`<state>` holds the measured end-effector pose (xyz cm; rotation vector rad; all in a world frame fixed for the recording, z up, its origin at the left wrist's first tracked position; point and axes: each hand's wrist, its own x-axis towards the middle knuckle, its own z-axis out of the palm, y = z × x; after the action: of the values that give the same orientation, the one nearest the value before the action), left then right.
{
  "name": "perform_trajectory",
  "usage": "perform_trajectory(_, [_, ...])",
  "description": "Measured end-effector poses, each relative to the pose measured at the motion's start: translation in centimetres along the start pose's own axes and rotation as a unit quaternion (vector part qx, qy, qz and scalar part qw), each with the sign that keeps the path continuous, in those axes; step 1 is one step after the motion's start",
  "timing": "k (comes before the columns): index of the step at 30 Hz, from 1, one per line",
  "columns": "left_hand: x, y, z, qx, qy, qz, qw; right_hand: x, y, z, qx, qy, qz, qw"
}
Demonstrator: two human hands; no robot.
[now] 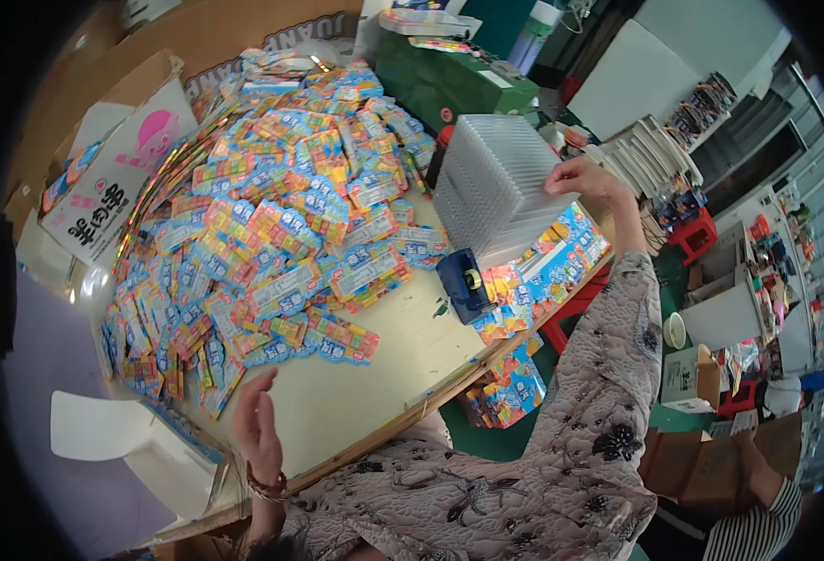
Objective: Packing small colorful snack packets into paper boxes and then organizing them into larger cardboard boxes.
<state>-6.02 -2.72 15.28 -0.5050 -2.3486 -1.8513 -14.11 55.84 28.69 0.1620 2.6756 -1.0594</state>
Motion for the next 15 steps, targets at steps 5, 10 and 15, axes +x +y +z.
perform_trajectory(5, [2.2, 0.6, 4.3, -0.075, -0.102, 0.042, 0.991, -0.2, 0.2, 1.1, 0.059, 0.042, -0.025, 0.997])
perform_trajectory(10, [5.5, 0.6, 8.9, -0.105, -0.144, 0.081, 0.981, -1.3, 1.3, 5.0, -0.029, 0.239, -0.145, 0.960])
perform_trajectory(15, [9.9, 1.3, 15.3, -0.084, -0.168, 0.233, 0.954, -1.7, 1.2, 6.9, -0.113, 0.355, -0.193, 0.908])
